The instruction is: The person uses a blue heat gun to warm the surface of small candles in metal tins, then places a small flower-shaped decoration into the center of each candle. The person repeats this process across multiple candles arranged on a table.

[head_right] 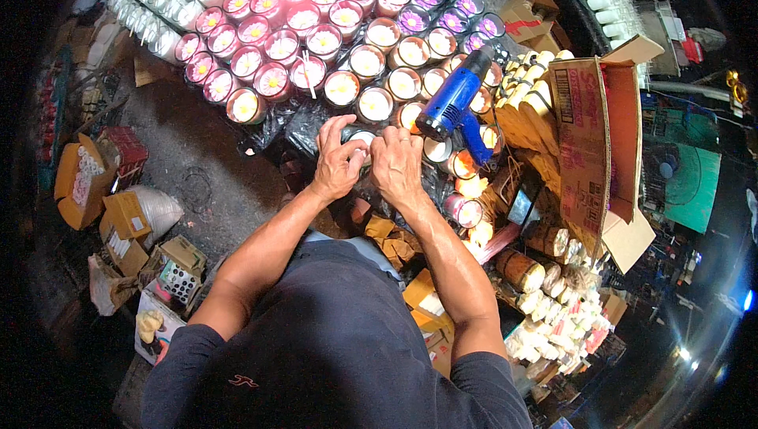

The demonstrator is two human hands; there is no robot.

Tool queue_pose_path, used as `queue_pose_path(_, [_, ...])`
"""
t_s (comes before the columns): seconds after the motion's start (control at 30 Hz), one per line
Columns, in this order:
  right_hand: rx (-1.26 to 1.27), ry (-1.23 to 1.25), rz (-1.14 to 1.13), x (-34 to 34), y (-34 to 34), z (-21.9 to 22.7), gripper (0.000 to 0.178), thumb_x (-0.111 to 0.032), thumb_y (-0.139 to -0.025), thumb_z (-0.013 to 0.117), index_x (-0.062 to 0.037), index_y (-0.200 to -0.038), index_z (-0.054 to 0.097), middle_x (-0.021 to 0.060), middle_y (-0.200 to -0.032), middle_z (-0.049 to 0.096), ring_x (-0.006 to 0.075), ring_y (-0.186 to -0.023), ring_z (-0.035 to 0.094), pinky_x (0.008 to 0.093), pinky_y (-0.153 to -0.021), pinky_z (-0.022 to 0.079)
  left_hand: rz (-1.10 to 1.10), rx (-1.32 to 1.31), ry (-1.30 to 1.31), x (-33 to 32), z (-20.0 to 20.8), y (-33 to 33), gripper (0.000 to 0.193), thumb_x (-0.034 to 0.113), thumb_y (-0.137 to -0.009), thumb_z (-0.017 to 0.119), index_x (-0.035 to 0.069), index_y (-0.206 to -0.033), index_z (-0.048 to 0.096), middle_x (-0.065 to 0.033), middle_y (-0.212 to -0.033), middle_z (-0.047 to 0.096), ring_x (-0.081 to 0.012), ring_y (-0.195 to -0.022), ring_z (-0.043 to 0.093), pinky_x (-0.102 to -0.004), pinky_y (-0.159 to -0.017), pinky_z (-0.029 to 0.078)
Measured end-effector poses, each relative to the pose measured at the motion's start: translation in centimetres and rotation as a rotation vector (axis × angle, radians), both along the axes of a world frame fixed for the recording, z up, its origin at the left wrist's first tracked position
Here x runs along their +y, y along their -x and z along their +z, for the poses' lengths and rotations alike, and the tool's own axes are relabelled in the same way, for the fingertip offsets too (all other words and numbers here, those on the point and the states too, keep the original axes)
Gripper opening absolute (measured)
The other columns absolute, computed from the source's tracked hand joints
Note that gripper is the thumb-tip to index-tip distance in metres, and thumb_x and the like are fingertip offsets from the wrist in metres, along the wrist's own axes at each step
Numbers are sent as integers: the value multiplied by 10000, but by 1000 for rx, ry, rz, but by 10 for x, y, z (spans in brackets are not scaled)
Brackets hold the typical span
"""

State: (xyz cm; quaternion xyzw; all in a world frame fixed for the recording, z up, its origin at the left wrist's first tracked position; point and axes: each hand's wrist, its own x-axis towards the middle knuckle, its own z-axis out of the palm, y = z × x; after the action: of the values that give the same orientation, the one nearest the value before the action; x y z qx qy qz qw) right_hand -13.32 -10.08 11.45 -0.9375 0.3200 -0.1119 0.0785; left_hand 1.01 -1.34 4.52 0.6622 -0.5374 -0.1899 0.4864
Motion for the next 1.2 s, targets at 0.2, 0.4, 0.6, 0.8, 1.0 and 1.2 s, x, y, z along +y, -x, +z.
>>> queue_pose_path(0.2, [-163,-73,-3,-4,10,5,311,11,-832,786,-45,-1132,723,128,-1101,709,339,-968,664,448,-828,492,-16,-36,3,-5,0,-3,128,49,-848,723,66,-975,735,-185,-1539,523,-426,-1493,411,-557,-1239,296])
queue_pose_path(0.4, [-162,-59,74,-9,12,-5,279,-18,-842,791,-52,-1114,732,88,-1090,735,300,-981,671,442,-825,483,-47,-79,1,-10,2,-7,139,49,-853,749,70,-989,734,-172,-1560,506,-418,-1511,394,-559,-1234,292])
queue_pose_path(0.6, [-132,1,159,-13,6,-8,182,-79,-841,684,-71,-1020,714,58,-1029,702,265,-930,623,424,-821,445,-67,-109,6,-11,1,-10,142,55,-852,764,71,-990,736,-167,-1564,507,-417,-1508,400,-566,-1226,296])
queue_pose_path(0.8, [-52,77,173,-13,4,-9,196,-67,-831,702,-71,-1026,690,66,-1018,682,262,-939,615,423,-817,441,-77,-92,-3,-11,3,-14,204,65,-844,761,64,-1048,755,-169,-1544,532,-413,-1499,418,-567,-1221,310])
queue_pose_path(1.0, [-42,77,152,-14,5,-17,187,-62,-850,695,-72,-1035,670,77,-1001,649,279,-940,606,434,-818,433,25,-101,12,-6,8,-18,274,51,-828,750,52,-1100,780,-140,-1346,662,-366,-1351,539,-530,-1138,389])
queue_pose_path(1.2, [-61,31,126,-11,2,-17,148,-45,-866,678,-70,-1011,659,103,-976,633,302,-928,599,443,-814,426,38,-151,5,4,20,-17,204,102,-808,796,65,-1008,801,-87,-1207,709,-325,-1223,581,-483,-1055,422])
